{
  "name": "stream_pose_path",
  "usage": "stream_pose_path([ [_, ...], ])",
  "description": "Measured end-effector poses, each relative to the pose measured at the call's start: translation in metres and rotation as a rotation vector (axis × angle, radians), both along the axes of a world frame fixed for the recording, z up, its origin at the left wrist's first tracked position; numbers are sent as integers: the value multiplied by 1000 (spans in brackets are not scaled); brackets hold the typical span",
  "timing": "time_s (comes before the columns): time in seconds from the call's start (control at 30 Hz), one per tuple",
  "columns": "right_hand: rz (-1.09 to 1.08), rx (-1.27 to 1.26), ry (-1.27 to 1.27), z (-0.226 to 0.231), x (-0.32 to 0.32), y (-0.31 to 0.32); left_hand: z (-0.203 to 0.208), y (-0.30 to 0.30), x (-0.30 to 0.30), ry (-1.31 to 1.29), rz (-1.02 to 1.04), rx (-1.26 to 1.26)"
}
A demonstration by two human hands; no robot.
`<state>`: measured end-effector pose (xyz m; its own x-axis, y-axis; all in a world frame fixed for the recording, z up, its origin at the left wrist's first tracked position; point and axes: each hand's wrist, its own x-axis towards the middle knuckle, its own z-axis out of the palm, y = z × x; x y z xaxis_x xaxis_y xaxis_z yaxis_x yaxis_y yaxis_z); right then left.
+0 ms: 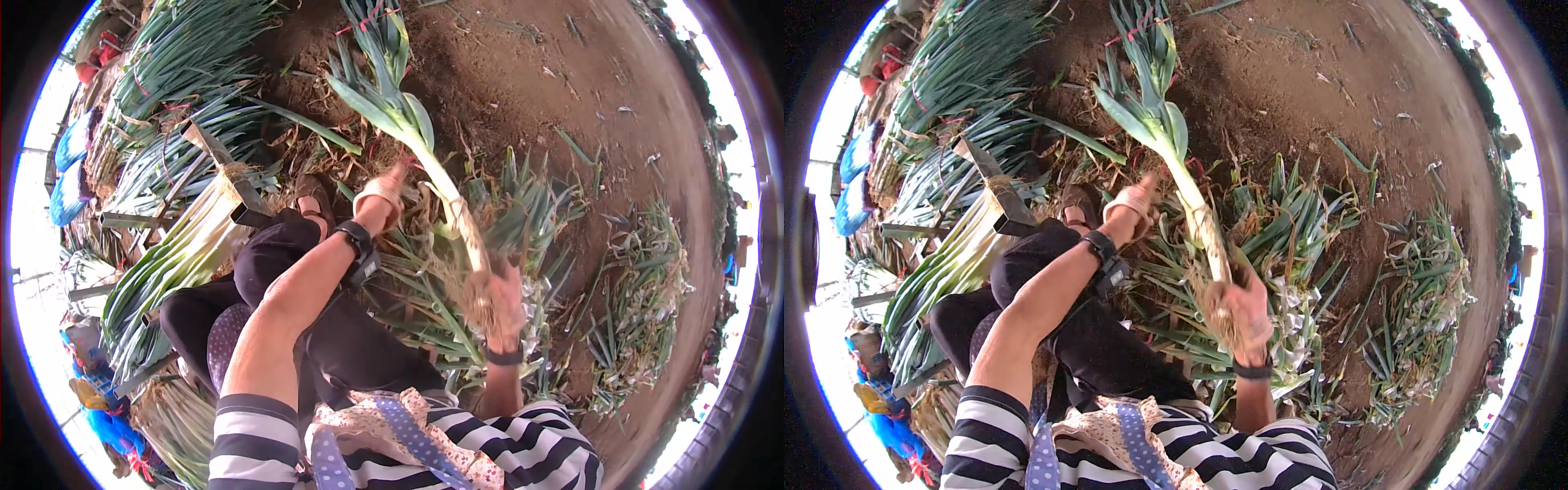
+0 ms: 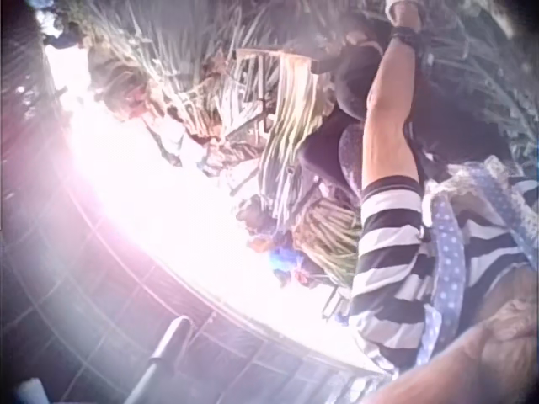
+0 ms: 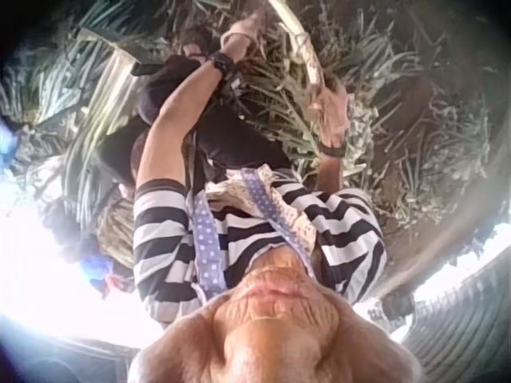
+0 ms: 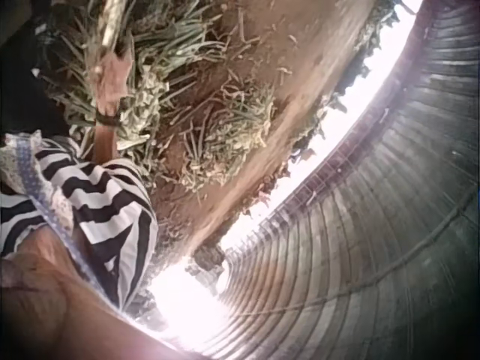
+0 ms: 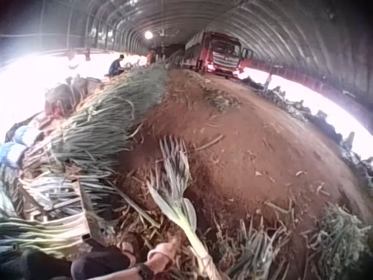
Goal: Manually cleaning, peeling, and bundling green onions in an agricultural setting.
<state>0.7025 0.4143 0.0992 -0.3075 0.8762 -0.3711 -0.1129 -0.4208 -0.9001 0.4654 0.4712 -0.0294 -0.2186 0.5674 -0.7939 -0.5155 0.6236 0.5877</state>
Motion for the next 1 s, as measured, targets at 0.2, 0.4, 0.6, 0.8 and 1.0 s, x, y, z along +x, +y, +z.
stream_pose_path([
  [0.2, 216, 41, -330, 41, 42, -46, 21, 25, -35, -414, 379, 344],
  [0.4, 633, 389, -998, -31, 50, -33, 87, 26, -42, -549, 573, 559],
  [0.6, 260, 1340, -761, -50, -51, 57, 101, 18, -59, -186, 647, 789],
  [0.8, 284, 784, -415, -53, -177, 110, 108, 19, -69, -206, 589, 924],
  [1.0, 653, 1017, -1331, -220, -10, 59, 145, -13, -115, -384, 652, 972],
])
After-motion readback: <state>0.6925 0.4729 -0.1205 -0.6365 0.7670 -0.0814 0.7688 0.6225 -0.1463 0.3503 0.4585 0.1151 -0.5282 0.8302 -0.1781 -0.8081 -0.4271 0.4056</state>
